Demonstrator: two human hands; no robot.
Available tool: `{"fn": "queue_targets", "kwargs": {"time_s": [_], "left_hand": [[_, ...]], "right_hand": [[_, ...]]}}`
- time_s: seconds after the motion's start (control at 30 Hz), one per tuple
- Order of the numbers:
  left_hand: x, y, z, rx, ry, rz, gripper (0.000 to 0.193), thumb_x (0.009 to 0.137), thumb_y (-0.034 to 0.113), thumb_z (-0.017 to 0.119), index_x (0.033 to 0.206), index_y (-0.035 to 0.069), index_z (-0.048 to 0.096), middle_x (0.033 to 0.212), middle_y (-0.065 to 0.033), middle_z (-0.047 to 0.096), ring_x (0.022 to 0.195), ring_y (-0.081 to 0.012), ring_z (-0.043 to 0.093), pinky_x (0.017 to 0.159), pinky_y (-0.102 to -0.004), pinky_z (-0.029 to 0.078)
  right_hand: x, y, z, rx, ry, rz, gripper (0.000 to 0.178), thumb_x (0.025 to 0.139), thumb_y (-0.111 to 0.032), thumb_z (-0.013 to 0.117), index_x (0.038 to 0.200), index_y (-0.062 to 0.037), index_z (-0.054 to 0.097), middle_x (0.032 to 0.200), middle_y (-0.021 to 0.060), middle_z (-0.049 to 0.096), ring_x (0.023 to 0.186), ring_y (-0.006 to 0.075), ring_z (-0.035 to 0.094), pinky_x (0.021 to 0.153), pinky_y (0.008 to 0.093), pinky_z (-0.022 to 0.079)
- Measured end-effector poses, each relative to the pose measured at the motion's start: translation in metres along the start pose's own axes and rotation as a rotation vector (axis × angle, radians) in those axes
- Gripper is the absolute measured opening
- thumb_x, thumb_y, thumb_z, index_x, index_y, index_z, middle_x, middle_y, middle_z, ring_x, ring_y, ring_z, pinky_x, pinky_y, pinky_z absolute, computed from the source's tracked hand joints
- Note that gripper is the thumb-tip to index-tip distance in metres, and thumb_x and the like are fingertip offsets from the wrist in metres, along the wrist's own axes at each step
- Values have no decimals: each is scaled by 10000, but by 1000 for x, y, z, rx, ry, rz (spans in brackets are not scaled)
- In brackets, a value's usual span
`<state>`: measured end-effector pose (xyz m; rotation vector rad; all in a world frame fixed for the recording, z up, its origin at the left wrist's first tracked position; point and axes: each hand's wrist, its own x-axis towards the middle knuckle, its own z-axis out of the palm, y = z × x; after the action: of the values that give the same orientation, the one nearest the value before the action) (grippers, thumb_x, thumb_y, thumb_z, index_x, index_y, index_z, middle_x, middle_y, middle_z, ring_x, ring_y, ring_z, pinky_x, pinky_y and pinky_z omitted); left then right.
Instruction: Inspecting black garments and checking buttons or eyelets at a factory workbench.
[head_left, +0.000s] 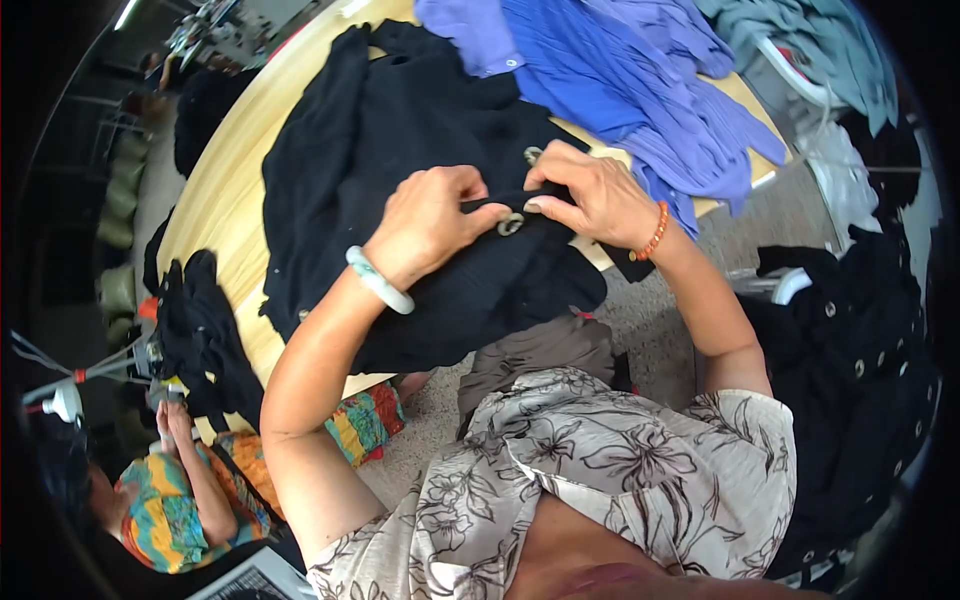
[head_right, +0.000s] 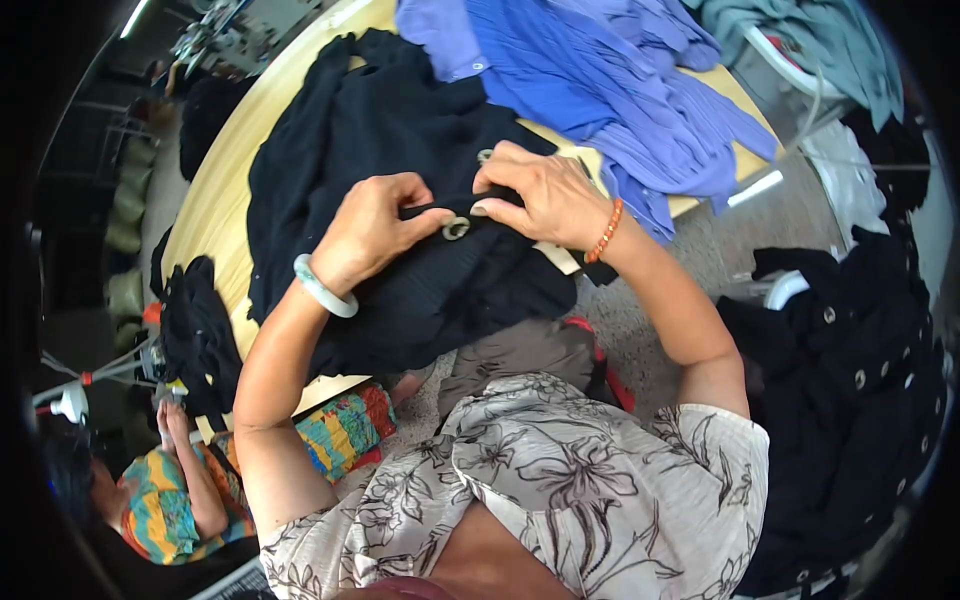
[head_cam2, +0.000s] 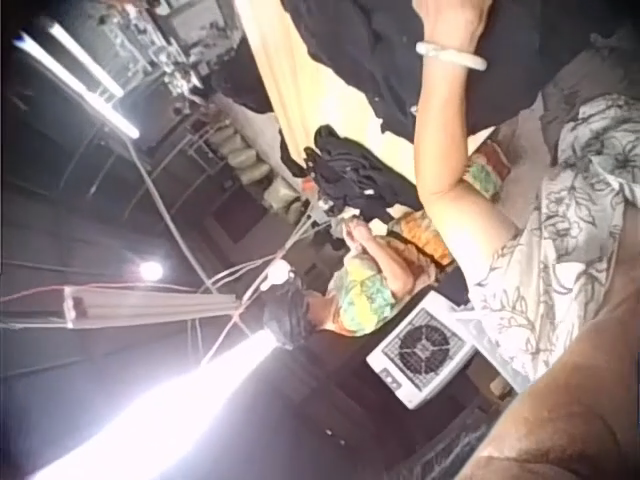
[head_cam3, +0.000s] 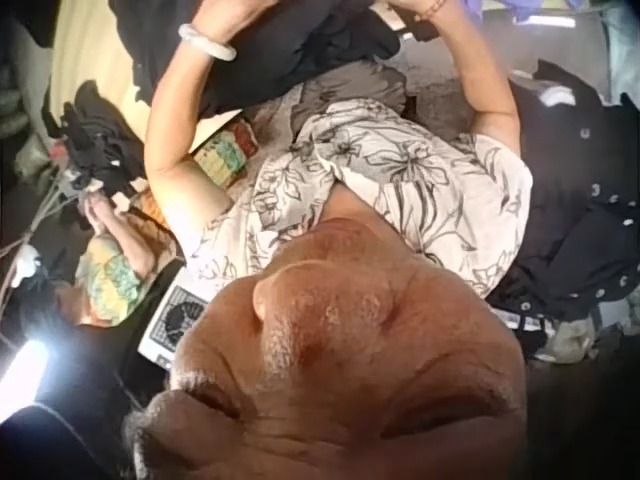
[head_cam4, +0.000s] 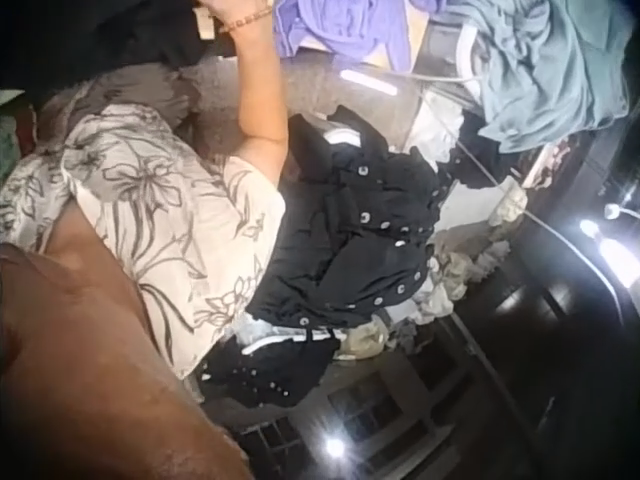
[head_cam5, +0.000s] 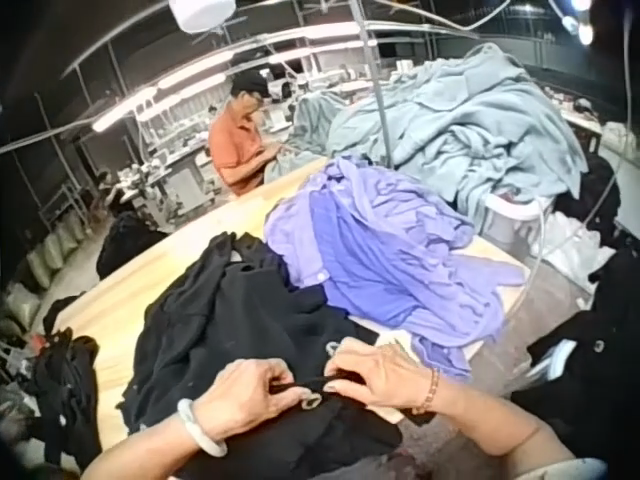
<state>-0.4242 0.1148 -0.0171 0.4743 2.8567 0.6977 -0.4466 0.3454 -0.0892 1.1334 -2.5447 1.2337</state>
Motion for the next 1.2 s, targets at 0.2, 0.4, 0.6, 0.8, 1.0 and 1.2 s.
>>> {"fn": "queue_targets", "kwargs": {"time_s": [0.2, 0.4, 0.6, 0.8, 1.0, 1.2], "left_hand": [[30, 13, 19, -11, 52, 141, 159, 836, 70, 619, 950, -36, 649, 913, -203, 655, 886, -352, 654, 781, -416, 511], [88, 24, 49, 253, -136, -111, 283, 825, 255, 696, 939, -2, 725, 973, -265, 689, 997, -408, 661, 871, -469, 534], [102, 2, 57, -19, -199, -175, 204, 795, 238, 751, 851, 43, 746, 859, -179, 728, 862, -297, 716, 799, -390, 549], [119, -12, 75, -25, -168, -283, 164, 805, 205, 749, 866, 53, 756, 869, -153, 731, 867, -265, 710, 811, -366, 542], [118, -3, 70, -152, -246, -206, 92, 771, 120, 775, 803, 39, 747, 767, -97, 714, 696, -155, 653, 671, -308, 532], [113, -4, 73, -729, -82, -287, 57, 805, 32, 756, 805, -18, 731, 735, -79, 701, 628, -122, 618, 594, -263, 503]], "right_hand": [[-18, 27, 6, -21, 49, 42, 179, 863, -59, 624, 1040, -28, 616, 1074, 107, 637, 900, 328, 639, 770, 383, 516], [-17, 20, 10, -69, 76, 56, 238, 838, -8, 584, 1073, -45, 584, 1005, 143, 626, 874, 369, 629, 731, 428, 506], [-13, 28, 10, -146, 171, 80, 164, 863, -88, 652, 1025, -62, 645, 930, 113, 640, 763, 330, 632, 665, 398, 492], [-4, 35, 6, -60, 131, 72, 142, 871, -61, 647, 1009, -25, 649, 859, 99, 611, 572, 215, 569, 570, 337, 456], [-12, 37, 3, -43, 122, 113, 137, 833, -44, 662, 961, -6, 633, 761, 84, 587, 514, 177, 525, 530, 319, 426], [-8, 20, -5, -105, 142, 144, 144, 808, -37, 672, 934, -28, 602, 830, 125, 639, 569, 283, 601, 560, 402, 469]]}}
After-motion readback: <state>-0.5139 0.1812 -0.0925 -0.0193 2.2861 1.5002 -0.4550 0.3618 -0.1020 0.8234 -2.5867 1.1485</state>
